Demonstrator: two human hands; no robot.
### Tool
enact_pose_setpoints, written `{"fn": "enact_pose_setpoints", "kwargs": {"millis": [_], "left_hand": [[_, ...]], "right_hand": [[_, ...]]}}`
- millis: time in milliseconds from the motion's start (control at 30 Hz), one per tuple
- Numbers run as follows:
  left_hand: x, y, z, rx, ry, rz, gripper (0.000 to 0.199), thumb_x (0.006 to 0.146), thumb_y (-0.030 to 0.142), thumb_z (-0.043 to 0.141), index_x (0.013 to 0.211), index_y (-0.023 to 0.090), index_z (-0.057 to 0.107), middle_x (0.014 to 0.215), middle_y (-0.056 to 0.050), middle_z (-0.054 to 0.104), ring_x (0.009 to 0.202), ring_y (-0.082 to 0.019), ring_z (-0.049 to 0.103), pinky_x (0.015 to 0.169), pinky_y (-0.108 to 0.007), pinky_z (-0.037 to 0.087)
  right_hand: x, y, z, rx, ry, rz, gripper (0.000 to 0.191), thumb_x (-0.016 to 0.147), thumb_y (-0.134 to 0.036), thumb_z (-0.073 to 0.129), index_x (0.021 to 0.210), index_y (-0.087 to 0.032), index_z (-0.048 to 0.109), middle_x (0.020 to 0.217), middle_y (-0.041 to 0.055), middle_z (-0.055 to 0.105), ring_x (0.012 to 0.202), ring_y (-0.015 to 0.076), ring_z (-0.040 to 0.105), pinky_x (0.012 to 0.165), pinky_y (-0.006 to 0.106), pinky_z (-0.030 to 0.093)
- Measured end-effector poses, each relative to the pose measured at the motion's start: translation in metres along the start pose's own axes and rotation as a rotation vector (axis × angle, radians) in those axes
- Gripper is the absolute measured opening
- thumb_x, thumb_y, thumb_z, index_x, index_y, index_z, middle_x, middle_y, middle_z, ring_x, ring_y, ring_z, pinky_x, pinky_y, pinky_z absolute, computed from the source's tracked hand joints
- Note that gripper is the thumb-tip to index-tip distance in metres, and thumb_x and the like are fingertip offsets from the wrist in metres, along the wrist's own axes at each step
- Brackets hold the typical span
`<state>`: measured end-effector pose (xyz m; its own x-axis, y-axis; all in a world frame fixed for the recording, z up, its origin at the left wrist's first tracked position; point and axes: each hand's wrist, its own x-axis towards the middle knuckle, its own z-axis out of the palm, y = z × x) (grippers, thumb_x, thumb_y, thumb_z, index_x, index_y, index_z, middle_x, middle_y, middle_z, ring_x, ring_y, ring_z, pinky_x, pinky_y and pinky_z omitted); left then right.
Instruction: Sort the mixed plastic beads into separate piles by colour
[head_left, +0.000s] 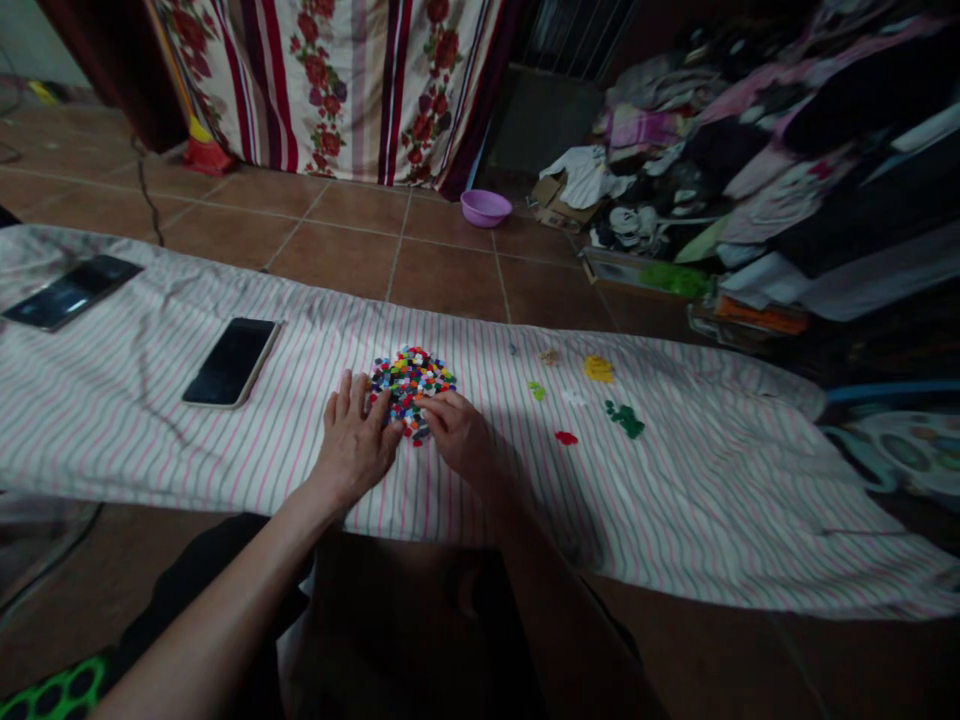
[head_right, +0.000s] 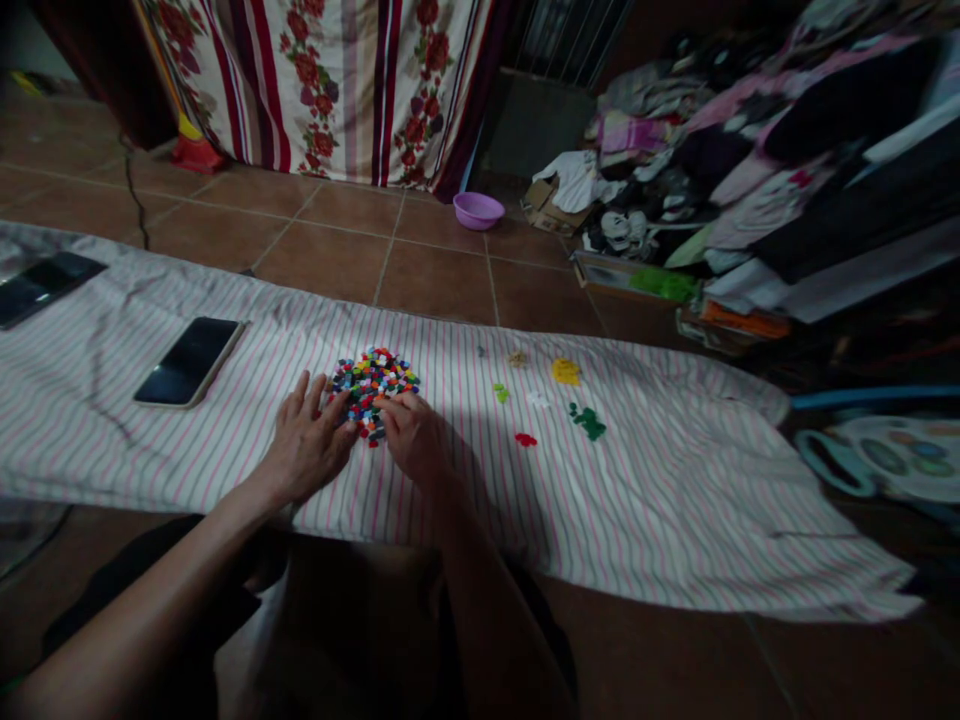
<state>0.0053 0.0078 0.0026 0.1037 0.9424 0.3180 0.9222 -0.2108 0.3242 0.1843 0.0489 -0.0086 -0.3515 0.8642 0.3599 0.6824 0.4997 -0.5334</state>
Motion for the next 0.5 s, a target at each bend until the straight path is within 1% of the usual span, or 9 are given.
{"fn": "enact_pose_setpoints", "kwargs": {"millis": [100, 200, 300, 400, 500], "left_hand": [[0.002, 0.001, 0.003, 0.0, 0.011, -0.009, 0.044, 0.093, 0.039, 0.043, 0.13, 0.017, 0.056, 0.149, -0.021, 0.038, 0.144, -0.042, 0.018, 0.105, -0.064, 0.032], [0.002, -0.001, 0.004, -0.027, 0.014, 0.032, 0.041, 0.094, 0.038, 0.043, 0.127, 0.019, 0.058, 0.148, -0.018, 0.039, 0.145, -0.041, 0.018, 0.105, -0.063, 0.034], [0.001, -0.004, 0.003, -0.036, -0.009, 0.085, 0.039, 0.095, 0.036, 0.041, 0.126, 0.019, 0.059, 0.144, -0.018, 0.043, 0.143, -0.038, 0.023, 0.106, -0.064, 0.035], [0.001, -0.009, -0.001, -0.037, -0.007, 0.134, 0.036, 0.095, 0.031, 0.04, 0.123, 0.02, 0.059, 0.138, -0.015, 0.049, 0.141, -0.034, 0.027, 0.109, -0.064, 0.032], [0.001, -0.014, -0.004, -0.045, -0.031, 0.175, 0.034, 0.095, 0.027, 0.037, 0.118, 0.02, 0.06, 0.127, -0.011, 0.057, 0.139, -0.031, 0.031, 0.115, -0.063, 0.024]], "right_hand": [[0.001, 0.0, 0.001, -0.01, -0.008, 0.007, 0.028, 0.091, -0.018, 0.049, 0.109, -0.022, 0.07, 0.097, 0.0074, 0.067, 0.094, 0.0186, 0.062, 0.086, 0.032, 0.051], [0.001, -0.001, -0.001, -0.002, -0.007, 0.015, 0.027, 0.091, -0.016, 0.048, 0.104, -0.021, 0.071, 0.097, 0.0076, 0.067, 0.094, 0.0188, 0.063, 0.087, 0.032, 0.051], [0.001, -0.001, -0.003, 0.02, -0.006, 0.023, 0.026, 0.09, -0.016, 0.048, 0.1, -0.021, 0.071, 0.097, 0.0067, 0.067, 0.094, 0.0179, 0.063, 0.087, 0.031, 0.051], [0.001, -0.002, -0.003, 0.028, -0.003, 0.024, 0.025, 0.091, -0.016, 0.047, 0.099, -0.022, 0.071, 0.097, 0.0061, 0.067, 0.093, 0.0177, 0.063, 0.087, 0.031, 0.051], [0.002, -0.002, -0.003, 0.023, -0.002, 0.029, 0.025, 0.091, -0.016, 0.048, 0.101, -0.021, 0.07, 0.098, 0.0063, 0.068, 0.094, 0.0179, 0.063, 0.087, 0.031, 0.051]]}}
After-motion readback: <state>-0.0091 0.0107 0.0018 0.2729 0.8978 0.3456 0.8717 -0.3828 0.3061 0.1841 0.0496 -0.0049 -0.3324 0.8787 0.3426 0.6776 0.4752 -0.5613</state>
